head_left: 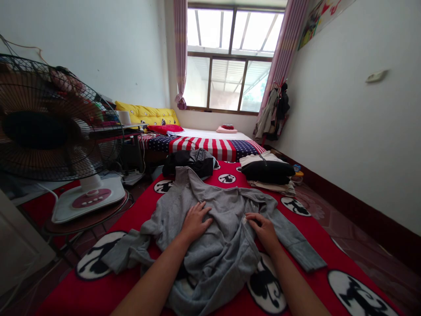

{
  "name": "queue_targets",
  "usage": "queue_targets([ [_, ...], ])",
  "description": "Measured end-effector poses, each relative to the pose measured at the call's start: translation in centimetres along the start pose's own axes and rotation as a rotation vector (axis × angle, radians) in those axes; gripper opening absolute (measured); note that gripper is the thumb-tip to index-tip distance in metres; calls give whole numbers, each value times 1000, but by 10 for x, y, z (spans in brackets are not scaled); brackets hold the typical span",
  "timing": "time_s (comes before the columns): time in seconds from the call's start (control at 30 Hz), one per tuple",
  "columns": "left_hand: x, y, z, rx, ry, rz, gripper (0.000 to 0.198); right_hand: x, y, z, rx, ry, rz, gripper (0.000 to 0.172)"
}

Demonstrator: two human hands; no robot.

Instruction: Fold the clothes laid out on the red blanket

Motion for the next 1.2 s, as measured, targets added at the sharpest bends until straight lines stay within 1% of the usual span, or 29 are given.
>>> queue_targets([
  [0.33,1,0,0,5,1,9,46,-2,0,0,0,-5,-2,15],
  [0.6,1,0,0,1,-6,10,46,2,1,0,-2,-4,-1,14],
  [0.9,2,0,0,-1,4,-1,45,-3,-1,0,1,-10,11,14],
  [1.2,3,-1,1,-2,-4,-5,44,0,1,0,-4,-6,-2,14],
])
Point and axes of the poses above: each hand's wrist, its own z-axis towards the middle knuckle, its own y-axis out of the back of the hand, x = y × z, the point moved 10 cm from there along z, towards the middle knuckle, and after that the axes turned 9 degrees about -z, right-handed, at the moved point
